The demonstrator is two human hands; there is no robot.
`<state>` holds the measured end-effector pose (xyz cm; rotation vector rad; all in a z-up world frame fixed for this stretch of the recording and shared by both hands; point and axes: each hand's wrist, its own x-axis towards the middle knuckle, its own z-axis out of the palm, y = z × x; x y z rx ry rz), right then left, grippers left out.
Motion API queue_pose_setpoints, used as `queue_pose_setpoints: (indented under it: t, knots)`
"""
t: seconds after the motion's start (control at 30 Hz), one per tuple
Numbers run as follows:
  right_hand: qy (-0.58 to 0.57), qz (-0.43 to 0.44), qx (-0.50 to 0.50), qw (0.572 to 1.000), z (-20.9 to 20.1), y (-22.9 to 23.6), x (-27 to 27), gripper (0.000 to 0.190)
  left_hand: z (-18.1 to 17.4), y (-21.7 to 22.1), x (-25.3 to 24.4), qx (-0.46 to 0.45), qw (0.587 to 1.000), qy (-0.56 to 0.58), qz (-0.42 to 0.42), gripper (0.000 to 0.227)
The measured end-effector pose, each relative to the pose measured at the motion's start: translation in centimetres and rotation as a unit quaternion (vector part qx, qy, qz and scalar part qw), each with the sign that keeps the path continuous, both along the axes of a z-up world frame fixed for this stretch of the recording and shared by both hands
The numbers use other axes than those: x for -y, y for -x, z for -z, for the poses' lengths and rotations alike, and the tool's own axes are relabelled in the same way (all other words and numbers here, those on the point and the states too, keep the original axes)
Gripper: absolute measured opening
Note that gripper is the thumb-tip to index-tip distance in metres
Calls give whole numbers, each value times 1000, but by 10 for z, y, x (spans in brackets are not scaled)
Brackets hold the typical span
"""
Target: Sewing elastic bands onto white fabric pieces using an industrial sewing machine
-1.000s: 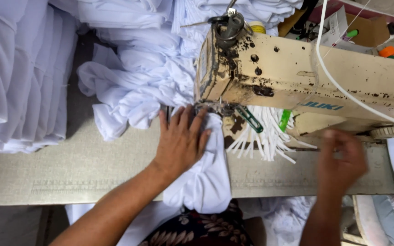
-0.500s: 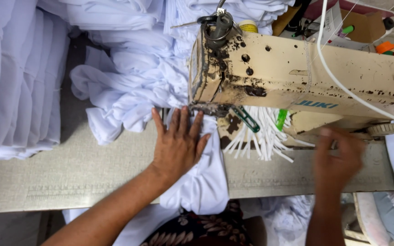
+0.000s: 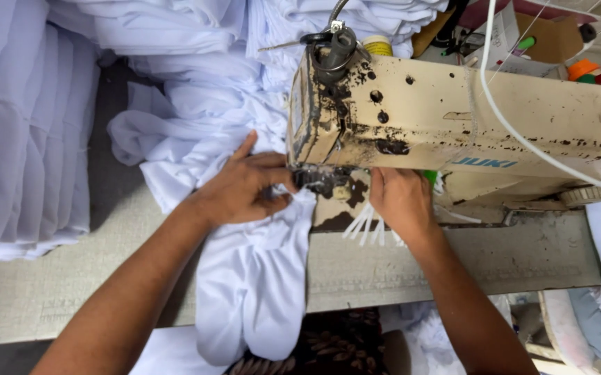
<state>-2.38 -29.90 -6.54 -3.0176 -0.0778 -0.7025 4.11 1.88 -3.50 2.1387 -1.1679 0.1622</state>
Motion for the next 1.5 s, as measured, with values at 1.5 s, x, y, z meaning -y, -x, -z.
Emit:
queue_pose_setpoints:
  t: [1.5]
  knots:
    - [-123,-112,-168,972,-88,79,-110,29,-50,107,-16,-148,956,199,-158,11]
